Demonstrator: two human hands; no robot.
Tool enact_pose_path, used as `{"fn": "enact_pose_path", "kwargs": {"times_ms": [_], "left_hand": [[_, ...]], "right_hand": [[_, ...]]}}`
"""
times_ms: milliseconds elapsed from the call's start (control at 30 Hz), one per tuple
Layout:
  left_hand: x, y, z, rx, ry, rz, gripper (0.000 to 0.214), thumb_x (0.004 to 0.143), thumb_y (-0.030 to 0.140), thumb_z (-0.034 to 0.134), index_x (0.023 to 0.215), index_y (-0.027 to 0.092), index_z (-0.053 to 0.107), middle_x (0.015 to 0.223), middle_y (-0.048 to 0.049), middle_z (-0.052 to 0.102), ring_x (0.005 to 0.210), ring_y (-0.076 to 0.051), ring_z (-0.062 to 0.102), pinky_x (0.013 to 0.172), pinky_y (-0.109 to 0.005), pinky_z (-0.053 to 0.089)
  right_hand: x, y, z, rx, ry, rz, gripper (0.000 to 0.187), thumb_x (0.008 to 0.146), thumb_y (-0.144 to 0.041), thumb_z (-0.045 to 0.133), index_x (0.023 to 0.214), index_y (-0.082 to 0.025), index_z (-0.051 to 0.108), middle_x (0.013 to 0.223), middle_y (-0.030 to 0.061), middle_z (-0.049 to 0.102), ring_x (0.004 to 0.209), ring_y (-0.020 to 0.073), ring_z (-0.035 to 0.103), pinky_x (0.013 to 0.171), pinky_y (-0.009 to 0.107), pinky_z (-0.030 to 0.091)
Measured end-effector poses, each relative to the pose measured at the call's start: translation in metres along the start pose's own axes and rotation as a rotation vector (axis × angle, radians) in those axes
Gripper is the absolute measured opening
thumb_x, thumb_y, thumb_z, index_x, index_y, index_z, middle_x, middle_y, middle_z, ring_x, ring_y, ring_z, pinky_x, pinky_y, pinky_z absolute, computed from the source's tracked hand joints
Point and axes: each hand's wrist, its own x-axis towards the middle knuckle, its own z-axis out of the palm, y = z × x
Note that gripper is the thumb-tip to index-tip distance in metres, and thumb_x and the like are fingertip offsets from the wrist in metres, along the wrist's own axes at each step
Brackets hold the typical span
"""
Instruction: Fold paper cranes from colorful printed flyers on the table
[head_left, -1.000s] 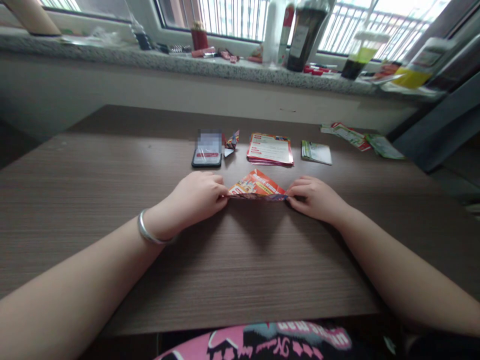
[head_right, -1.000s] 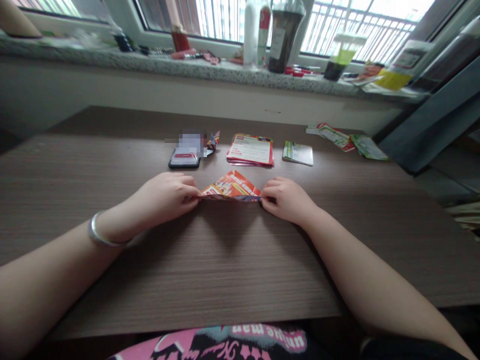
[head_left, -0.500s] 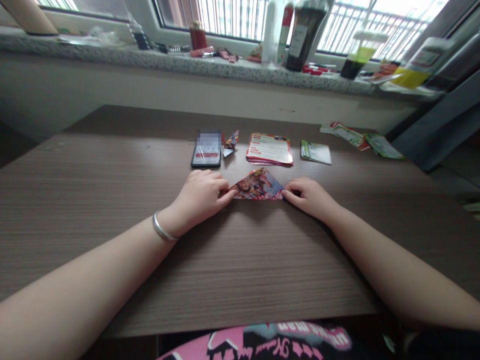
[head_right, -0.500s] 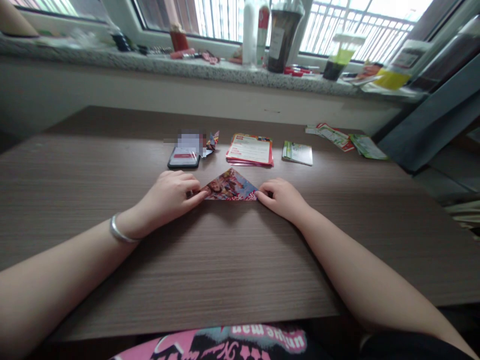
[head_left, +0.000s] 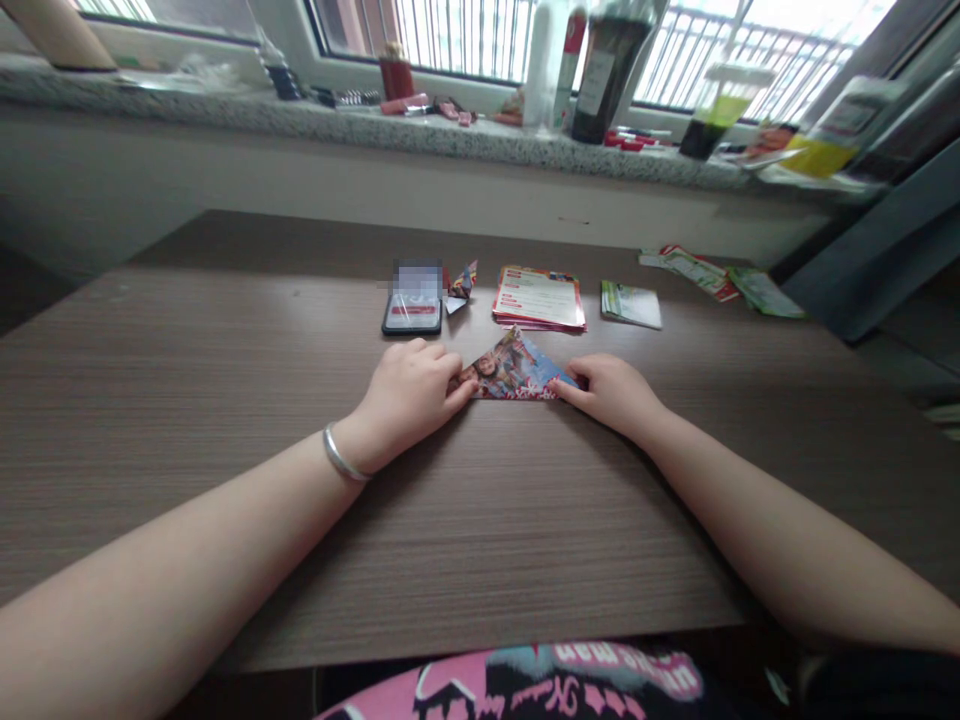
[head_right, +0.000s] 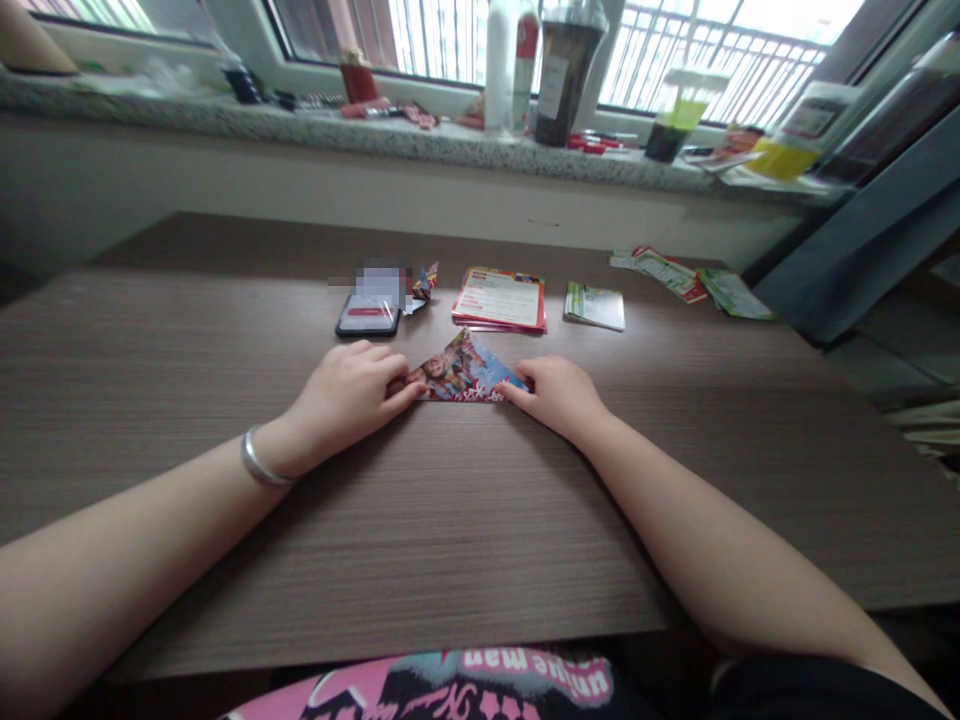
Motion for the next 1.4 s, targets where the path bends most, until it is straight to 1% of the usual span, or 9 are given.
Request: {"fn": "enact_pose_path", "kwargs": {"times_ms": [267,433,567,667,767,867,1067,1200,1400], "left_hand": [[0.000,0.000,0.000,0.058,-0.020,-0.015,0.040,0.093,0.049,0.045,0.078,0.018,0.065,0.082,-0.0087,0.067,0.082,-0.026,0.058,0.068,-0.036,0.039],[0.000,0.001,0.000,0.051,-0.018,-0.012,0.036,0.093,0.047,0.048,0.084,0.017,0.065,0.083,-0.0093,0.066,0.083,-0.027,0.058,0.070,-0.037,0.042],[0.000,0.002,0.005,-0.030,0.089,0.055,0.025,0.094,0.033,0.050,0.104,0.018,0.067,0.103,-0.0094,0.067,0.095,-0.025,0.059,0.082,-0.038,0.045],[0.000,0.000,0.008,-0.092,0.173,0.253,0.031,0.095,0.020,0.047,0.121,0.029,0.063,0.125,-0.0025,0.063,0.112,-0.024,0.055,0.095,-0.039,0.043],[0.000,-0.002,0.010,-0.119,0.135,0.457,0.038,0.097,0.016,0.046,0.130,0.032,0.058,0.133,0.0011,0.061,0.120,-0.023,0.053,0.100,-0.039,0.043],[-0.001,-0.002,0.009,-0.130,0.071,0.540,0.038,0.097,0.018,0.047,0.132,0.028,0.056,0.130,0.0000,0.064,0.119,-0.022,0.056,0.098,-0.038,0.046],[-0.001,0.009,0.004,-0.129,0.061,0.485,0.034,0.094,0.017,0.048,0.124,0.019,0.063,0.123,-0.0062,0.067,0.110,-0.024,0.062,0.094,-0.040,0.051],[-0.004,0.015,-0.002,-0.121,0.044,0.417,0.032,0.093,0.018,0.048,0.118,0.019,0.067,0.115,-0.0091,0.069,0.102,-0.024,0.064,0.089,-0.039,0.055],[-0.007,0.014,-0.011,-0.064,-0.080,0.289,0.029,0.092,0.021,0.046,0.107,0.020,0.072,0.106,-0.0098,0.068,0.097,-0.024,0.064,0.084,-0.036,0.055]], "right_hand": [[0.000,-0.003,0.001,-0.042,0.017,0.040,0.035,0.087,-0.052,0.054,0.072,-0.020,0.056,0.071,0.0032,0.061,0.065,0.0162,0.049,0.056,0.027,0.026],[-0.002,-0.004,0.002,-0.013,0.067,0.041,0.028,0.085,-0.048,0.060,0.094,-0.021,0.062,0.078,0.0024,0.064,0.067,0.0164,0.054,0.057,0.027,0.033],[-0.005,-0.004,0.004,-0.027,0.191,-0.177,0.025,0.089,-0.036,0.059,0.109,-0.022,0.065,0.106,0.0079,0.065,0.091,0.0202,0.060,0.076,0.031,0.045],[-0.005,-0.004,0.005,-0.079,0.207,-0.443,0.026,0.095,-0.023,0.049,0.113,-0.026,0.068,0.112,0.0061,0.067,0.099,0.0212,0.057,0.086,0.035,0.045],[-0.005,-0.005,0.006,-0.101,0.147,-0.592,0.033,0.097,-0.019,0.045,0.120,-0.028,0.067,0.114,0.0038,0.069,0.094,0.0200,0.056,0.084,0.035,0.046],[-0.005,-0.006,0.006,-0.101,0.108,-0.614,0.035,0.097,-0.018,0.046,0.125,-0.029,0.065,0.113,0.0038,0.070,0.092,0.0194,0.056,0.082,0.034,0.046],[-0.006,-0.011,0.004,-0.100,0.119,-0.582,0.033,0.094,-0.015,0.048,0.116,-0.025,0.070,0.110,0.0062,0.070,0.093,0.0200,0.057,0.081,0.034,0.048],[-0.007,-0.013,0.002,-0.134,0.116,-0.543,0.028,0.091,-0.015,0.051,0.107,-0.022,0.073,0.108,0.0073,0.071,0.091,0.0204,0.059,0.079,0.034,0.049],[-0.011,-0.008,-0.003,-0.173,0.076,-0.511,0.025,0.092,-0.015,0.050,0.102,-0.018,0.073,0.108,0.0076,0.071,0.093,0.0205,0.062,0.082,0.033,0.050]]}}
